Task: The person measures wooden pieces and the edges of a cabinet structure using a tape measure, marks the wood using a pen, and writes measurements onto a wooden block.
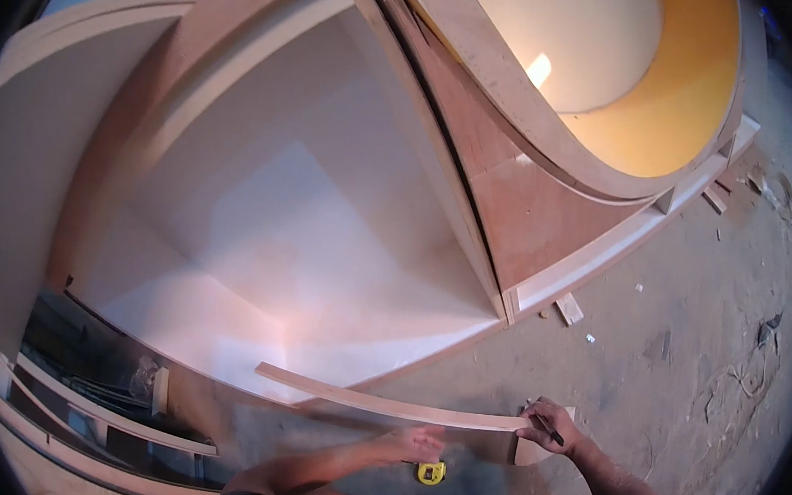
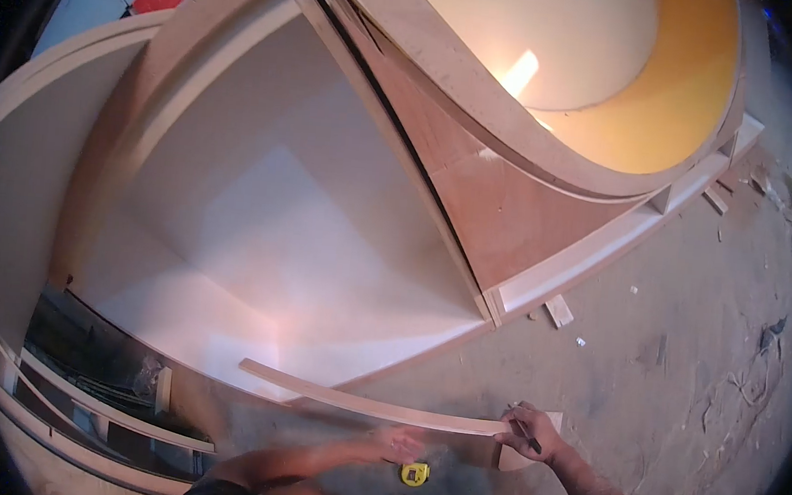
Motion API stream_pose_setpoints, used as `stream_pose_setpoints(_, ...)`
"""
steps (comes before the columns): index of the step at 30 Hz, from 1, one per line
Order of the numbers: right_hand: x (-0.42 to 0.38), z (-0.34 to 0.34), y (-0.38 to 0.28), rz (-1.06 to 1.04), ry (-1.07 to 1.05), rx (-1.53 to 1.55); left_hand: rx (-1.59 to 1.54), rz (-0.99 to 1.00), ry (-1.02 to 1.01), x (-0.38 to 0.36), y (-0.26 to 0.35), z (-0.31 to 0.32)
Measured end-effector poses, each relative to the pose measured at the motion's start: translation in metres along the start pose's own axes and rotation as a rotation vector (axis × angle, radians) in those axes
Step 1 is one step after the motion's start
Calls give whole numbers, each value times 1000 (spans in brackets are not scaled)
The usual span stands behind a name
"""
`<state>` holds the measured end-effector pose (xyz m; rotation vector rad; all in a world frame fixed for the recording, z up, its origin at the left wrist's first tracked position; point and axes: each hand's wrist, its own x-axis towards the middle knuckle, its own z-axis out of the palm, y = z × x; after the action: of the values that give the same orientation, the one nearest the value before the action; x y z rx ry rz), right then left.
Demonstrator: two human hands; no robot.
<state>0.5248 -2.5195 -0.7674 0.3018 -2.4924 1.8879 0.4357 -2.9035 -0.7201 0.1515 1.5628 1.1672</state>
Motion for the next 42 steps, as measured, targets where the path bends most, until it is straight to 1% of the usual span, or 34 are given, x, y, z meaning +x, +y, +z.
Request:
stream_pose_setpoints(2, 17, 0, 1, -59, -4, 104, -150, 165, 82, -15, 35, 4)
stream_pose_setpoints(3, 22, -5, -9, -40, -12, 91, -254, 210, 127, -21, 49, 7)
stream_pose_setpoints(5, 30, -4, -6, -57, -18, 109, -461, 305, 213, -29, 70, 11)
stream_pose_setpoints(6, 30, -3, -3, -61, -22, 119, -459, 308, 235, -32, 72, 11)
stream_pose_setpoints(9, 31, -1, 7, 34, -113, 145, -446, 303, 303, -37, 74, 6)
stream_pose_setpoints(11, 33, 0, 13, 97, -84, 382, -419, 280, 351, -39, 77, 1)
stream_pose_setpoints(12, 27, 2, 18, 152, -58, 511, -411, 336, 402, -40, 82, 2)
stream_pose_setpoints(13, 26, 4, 41, 117, -45, 453, -407, 372, 449, -42, 89, 4)
stream_pose_setpoints(14, 24, 11, 72, 104, -28, 407, -356, 367, 540, -41, 93, 5)
stream_pose_setpoints(15, 20, 24, 76, 144, 59, 948, -305, 342, 621, -41, 96, 8)
stream_pose_setpoints(16, 20, 23, 84, 107, 61, 678, -202, 357, 668, -39, 101, 7)
stream_pose_setpoints(17, 34, 15, 62, 159, 110, 517, -57, 368, 727, -34, 115, 1)
stream_pose_setpoints(18, 43, 14, 32, 249, 218, 553, -10, 418, 743, -32, 134, 7)
stream_pose_setpoints(20, 63, 30, 25, 234, 363, 754, 71, 542, 703, -27, 164, 11)
stream_pose_setpoints(21, 72, 44, 16, 284, 529, 916, 172, 591, 707, -24, 172, 16)
stream_pose_setpoints(23, 79, 63, 28, 243, 602, 818, 387, 702, 723, -23, 184, 32)
stream_pose_setpoints(24, 111, 56, 55, 248, 619, 782, 490, 662, 751, 11, 207, 24)
stream_pose_setpoints(26, 133, 69, 63, 267, 667, 834, 712, 627, 785, 23, 230, 37)
stream_pose_setpoints(27, 142, 73, 72, 291, 695, 862, 688, 610, 766, 39, 238, 35)
stream_pose_setpoints(29, 160, 82, 86, 314, 743, 732, 650, 594, 742, 64, 251, 32)
stream_pose_setpoints(32, 183, 91, 100, 363, 809, 565, 540, 597, 796, 95, 267, 45)
stream_pose_setpoints(36, 196, 81, 77, 500, 847, 411, 497, 654, 848, 125, 264, 34)
stream_pose_setpoints(39, 211, 90, 82, 483, 968, 320, 524, 685, 859, 137, 259, 24)
stream_pose_setpoints(42, 218, 95, 92, 505, 1005, 307, 500, 712, 854, 146, 254, 13)
